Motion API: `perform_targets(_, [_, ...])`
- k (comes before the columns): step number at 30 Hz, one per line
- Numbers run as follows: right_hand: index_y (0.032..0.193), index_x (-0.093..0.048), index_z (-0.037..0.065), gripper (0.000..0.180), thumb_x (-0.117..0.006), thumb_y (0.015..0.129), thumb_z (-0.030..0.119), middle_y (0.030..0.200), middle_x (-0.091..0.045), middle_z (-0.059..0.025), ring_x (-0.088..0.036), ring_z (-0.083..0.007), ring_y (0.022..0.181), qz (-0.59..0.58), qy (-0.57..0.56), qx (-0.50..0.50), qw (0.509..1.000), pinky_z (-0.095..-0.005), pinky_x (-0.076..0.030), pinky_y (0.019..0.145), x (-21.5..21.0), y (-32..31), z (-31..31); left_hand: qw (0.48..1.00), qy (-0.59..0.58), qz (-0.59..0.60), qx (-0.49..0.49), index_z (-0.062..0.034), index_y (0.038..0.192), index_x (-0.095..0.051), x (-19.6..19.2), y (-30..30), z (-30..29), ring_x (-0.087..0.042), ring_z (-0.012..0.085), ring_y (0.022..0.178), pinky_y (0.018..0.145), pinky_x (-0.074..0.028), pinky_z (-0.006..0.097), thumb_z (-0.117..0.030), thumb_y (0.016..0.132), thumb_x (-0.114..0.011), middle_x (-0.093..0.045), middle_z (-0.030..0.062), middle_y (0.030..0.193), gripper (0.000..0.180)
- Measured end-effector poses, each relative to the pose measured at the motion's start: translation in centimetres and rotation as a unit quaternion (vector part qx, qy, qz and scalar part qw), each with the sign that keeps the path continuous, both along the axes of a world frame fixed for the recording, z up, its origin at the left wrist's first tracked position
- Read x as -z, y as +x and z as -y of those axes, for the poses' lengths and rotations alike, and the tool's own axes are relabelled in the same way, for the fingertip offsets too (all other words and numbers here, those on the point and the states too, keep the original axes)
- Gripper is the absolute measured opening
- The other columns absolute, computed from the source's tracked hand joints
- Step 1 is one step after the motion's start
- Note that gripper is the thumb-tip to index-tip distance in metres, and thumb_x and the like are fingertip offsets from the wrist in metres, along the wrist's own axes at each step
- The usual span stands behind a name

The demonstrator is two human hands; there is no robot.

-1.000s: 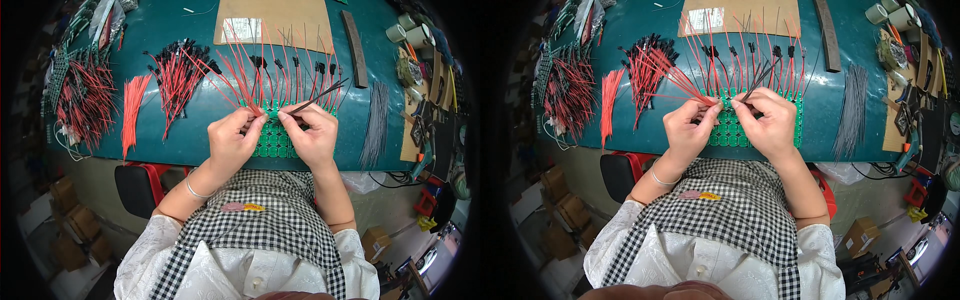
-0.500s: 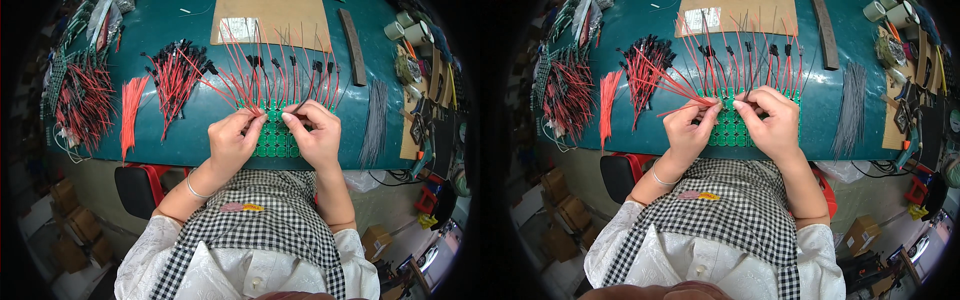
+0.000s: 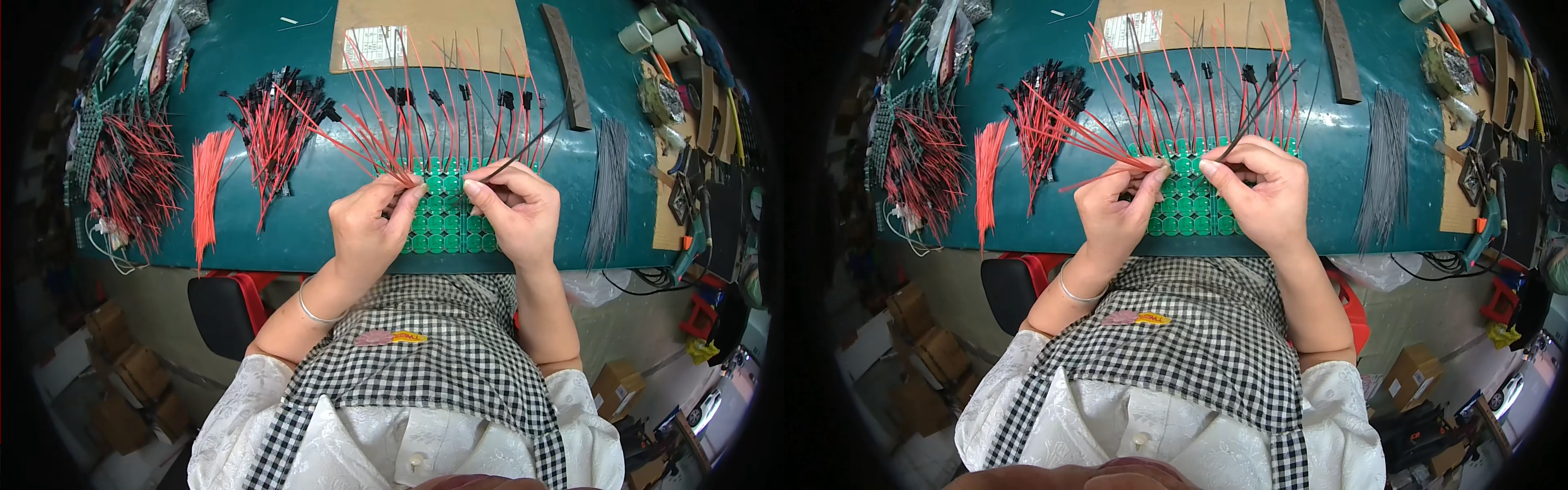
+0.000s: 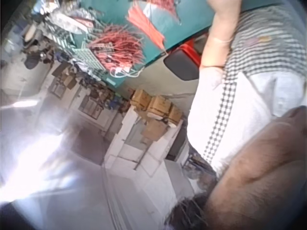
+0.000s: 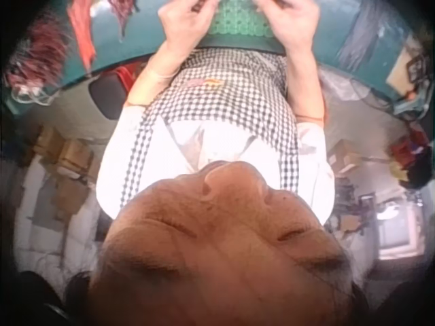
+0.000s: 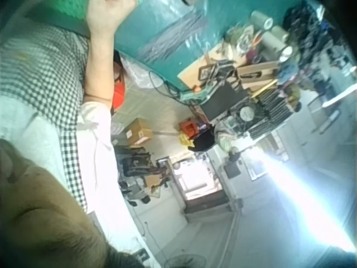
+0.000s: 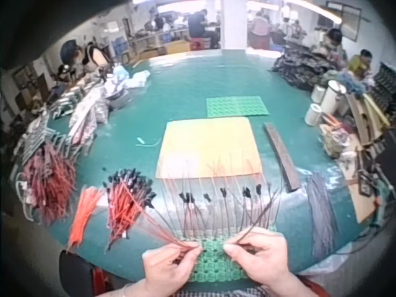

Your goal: The recorder is assembling multiple printed circuit boards by inserting bundles of red and black wires into their respective connection points on each board.

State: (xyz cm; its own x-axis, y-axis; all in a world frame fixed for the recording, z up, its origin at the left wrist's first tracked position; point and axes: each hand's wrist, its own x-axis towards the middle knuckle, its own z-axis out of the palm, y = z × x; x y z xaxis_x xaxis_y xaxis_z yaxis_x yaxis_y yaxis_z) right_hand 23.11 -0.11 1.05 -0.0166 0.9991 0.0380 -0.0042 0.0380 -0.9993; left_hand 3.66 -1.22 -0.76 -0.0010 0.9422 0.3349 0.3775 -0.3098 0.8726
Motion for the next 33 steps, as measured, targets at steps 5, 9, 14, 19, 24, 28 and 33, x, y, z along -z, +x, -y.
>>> perform_targets(5, [0.086, -0.073, -0.007, 0.006, -0.077, 0.085, -0.003, 0.085, -0.072, -0.0083, -0.066, -0.0093, 0.073, 0.004, 0.008, 0.015, 1.000, -0.0223, -0.055, 0.065, 0.1, 0.0, 0.0, 0.999, 0.006, -0.031, 0.003, 0.0032, 0.089, -0.072, 0.1, -0.2, -0.1, -0.060, 0.0120, 0.052, 0.047, -0.044, 0.026, 0.002, 0.083, -0.077, -0.071, 0.0105, 0.075, 0.008])
perform_targets(9, [0.085, -0.073, -0.007, 0.006, -0.077, 0.084, -0.003, 0.084, -0.072, -0.0087, -0.066, -0.0092, 0.071, 0.009, 0.013, 0.020, 1.000, -0.0224, -0.055, 0.064, 0.1, -0.1, -0.1, 1.000, 0.017, -0.025, -0.003, 0.0031, 0.088, -0.071, 0.3, 0.0, 0.0, -0.060, 0.0123, 0.051, 0.047, -0.044, 0.026, 0.002, 0.083, -0.077, -0.069, 0.0100, 0.072, 0.008])
perform_targets(14, [0.085, -0.073, -0.007, 0.007, -0.077, 0.084, -0.002, 0.085, -0.072, -0.0092, -0.066, -0.0092, 0.071, 0.013, 0.027, 0.020, 0.999, -0.0224, -0.054, 0.062, 0.5, 0.0, -0.1, 0.999, 0.006, -0.032, 0.015, 0.0022, 0.088, -0.071, -0.3, 0.1, -0.2, -0.062, 0.0145, 0.053, 0.048, -0.046, 0.027, 0.004, 0.083, -0.076, -0.069, 0.0106, 0.071, 0.008])
perform_targets(19, [0.084, -0.072, -0.007, 0.007, -0.078, 0.083, -0.003, 0.084, -0.073, -0.0097, -0.067, -0.0104, 0.070, 0.043, 0.040, 0.032, 0.998, -0.0231, -0.055, 0.062, 0.3, -0.1, -0.2, 0.995, 0.007, -0.100, 0.023, 0.0052, 0.102, -0.074, -0.3, -0.3, -0.1, -0.068, 0.0094, 0.062, 0.055, -0.054, 0.023, 0.004, 0.086, -0.076, -0.074, 0.0089, 0.078, 0.016])
perform_targets(24, [0.083, -0.072, -0.007, 0.007, -0.078, 0.082, -0.003, 0.083, -0.073, -0.0111, -0.071, -0.0133, 0.072, 0.096, 0.077, 0.037, 0.992, -0.0247, -0.058, 0.062, 0.1, -0.5, -0.3, 0.994, 0.032, -0.100, 0.004, 0.0035, 0.108, -0.074, -0.3, 0.0, -0.2, -0.067, 0.0094, 0.060, 0.055, -0.054, 0.023, 0.004, 0.084, -0.078, -0.074, 0.0083, 0.076, 0.024])
perform_targets(28, [0.083, -0.072, -0.007, 0.007, -0.078, 0.082, -0.002, 0.083, -0.073, -0.0117, -0.071, -0.0139, 0.071, 0.112, 0.085, 0.032, 0.990, -0.0248, -0.058, 0.061, 0.2, -0.6, -0.4, 0.992, 0.044, -0.120, 0.005, 0.0030, 0.113, -0.073, -0.6, 0.0, -0.2, -0.067, 0.0094, 0.060, 0.054, -0.053, 0.024, 0.003, 0.084, -0.079, -0.073, 0.0088, 0.075, 0.030])
perform_targets(33, [0.084, -0.073, -0.006, 0.007, -0.078, 0.082, -0.002, 0.084, -0.073, -0.0116, -0.071, -0.0143, 0.069, 0.133, 0.106, 0.026, 0.985, -0.0247, -0.058, 0.060, 0.2, -0.8, -0.5, 0.993, 0.040, -0.108, 0.000, 0.0040, 0.108, -0.072, -0.9, 0.0, -0.2, -0.069, 0.0153, 0.060, 0.053, -0.053, 0.028, 0.002, 0.084, -0.077, -0.073, 0.0126, 0.078, 0.025])
